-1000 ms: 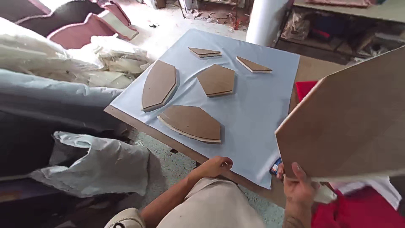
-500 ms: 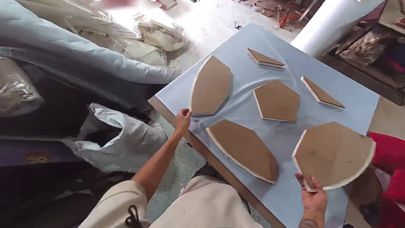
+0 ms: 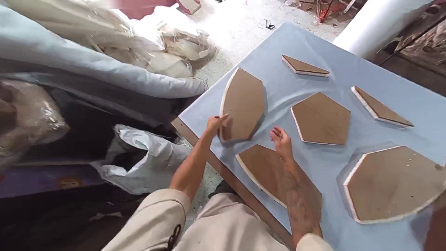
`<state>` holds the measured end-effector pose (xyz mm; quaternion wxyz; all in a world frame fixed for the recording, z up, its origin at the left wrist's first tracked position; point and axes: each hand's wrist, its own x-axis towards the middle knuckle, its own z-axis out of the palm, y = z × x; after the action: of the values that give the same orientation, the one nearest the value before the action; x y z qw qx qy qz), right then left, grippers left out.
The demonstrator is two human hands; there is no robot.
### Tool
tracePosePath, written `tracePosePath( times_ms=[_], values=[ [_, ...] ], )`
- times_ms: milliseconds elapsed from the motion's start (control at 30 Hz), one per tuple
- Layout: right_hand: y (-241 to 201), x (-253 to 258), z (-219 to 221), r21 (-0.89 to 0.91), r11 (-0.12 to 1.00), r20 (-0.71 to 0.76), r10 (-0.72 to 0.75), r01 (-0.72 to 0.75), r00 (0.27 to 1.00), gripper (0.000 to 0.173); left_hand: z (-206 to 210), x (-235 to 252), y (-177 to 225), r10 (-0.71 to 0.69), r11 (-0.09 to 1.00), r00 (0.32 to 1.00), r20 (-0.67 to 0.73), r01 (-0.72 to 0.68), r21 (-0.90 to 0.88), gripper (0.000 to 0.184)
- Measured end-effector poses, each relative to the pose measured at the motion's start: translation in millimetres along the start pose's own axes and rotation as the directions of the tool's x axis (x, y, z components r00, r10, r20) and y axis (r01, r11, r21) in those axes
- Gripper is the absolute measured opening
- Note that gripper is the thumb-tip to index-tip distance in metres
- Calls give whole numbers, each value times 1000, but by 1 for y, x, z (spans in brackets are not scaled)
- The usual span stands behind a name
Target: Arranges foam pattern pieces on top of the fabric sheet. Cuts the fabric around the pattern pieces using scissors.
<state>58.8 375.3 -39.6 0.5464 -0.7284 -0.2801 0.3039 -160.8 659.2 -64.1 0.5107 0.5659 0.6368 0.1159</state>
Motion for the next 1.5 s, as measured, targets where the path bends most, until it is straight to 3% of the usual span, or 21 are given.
tracePosePath(
  times_ms=[67,133,167,267,333,367,433,500,567,667,733,800,933,1000,1100,1167,1233,1300,1333,1400,1500],
  values=[
    [10,88,47,-158,987,-101,0,-16,995,78,10,4,13,-1,1000,997,83,2,-3,74],
    [14,141,78,-264,948,-194,129,-178,973,100,22,5,4,48,999,990,131,-48,-10,77],
    [10,157,88,-270,929,-244,188,-253,951,102,28,3,5,129,991,982,140,-124,-40,73],
    [-3,176,110,-146,951,-395,197,-273,897,83,39,2,31,411,905,903,128,-387,-176,59],
    [-13,174,123,-121,975,-427,121,-189,896,73,50,12,58,596,793,789,150,-549,-263,57],
    [-16,170,132,-121,978,-425,104,-171,899,70,56,15,76,658,748,737,153,-617,-246,54],
    [-17,160,155,-112,977,-399,125,-183,909,63,46,18,107,714,696,691,113,-718,-5,45],
    [-16,157,167,-113,957,-381,207,-268,901,55,14,32,118,658,712,753,-1,-621,329,54],
    [-14,153,169,-129,939,-365,255,-319,896,52,-15,60,93,473,804,872,-126,-368,467,72],
    [-14,153,176,-201,926,-314,248,-320,917,64,-34,98,46,206,890,976,-76,-155,429,89],
    [-12,150,186,-268,917,-334,201,-297,921,70,-32,98,39,172,928,984,-55,-143,344,89],
    [-14,152,189,-303,913,-457,114,-275,882,72,-26,92,54,252,930,967,-42,-230,285,87],
    [-41,159,165,-250,933,-555,82,-260,828,75,-18,99,117,502,823,865,31,-488,292,85],
    [-55,188,131,-276,936,-480,62,-218,875,67,-14,128,149,549,768,833,72,-537,348,81],
    [-64,256,53,-528,835,-313,-21,-156,950,60,-15,161,168,559,704,819,131,-552,447,75],
    [-58,319,-3,-709,702,-240,-150,-68,959,70,-15,165,156,527,678,830,184,-541,499,74],
    [-39,399,-56,-838,546,-150,-246,9,958,97,-16,164,129,463,681,850,251,-523,513,77],
    [-20,470,-91,-908,414,-29,-197,57,980,122,-20,167,90,482,680,832,275,-553,482,80],
    [-14,496,-102,-924,378,17,-122,62,992,125,-22,168,68,529,676,806,267,-590,441,80],
    [-10,542,-114,-914,394,81,-53,95,995,109,-23,172,29,624,689,752,214,-658,305,71],
    [-37,603,-110,-915,379,64,-206,139,977,88,-20,177,7,700,647,694,170,-717,261,63]
  ],
)
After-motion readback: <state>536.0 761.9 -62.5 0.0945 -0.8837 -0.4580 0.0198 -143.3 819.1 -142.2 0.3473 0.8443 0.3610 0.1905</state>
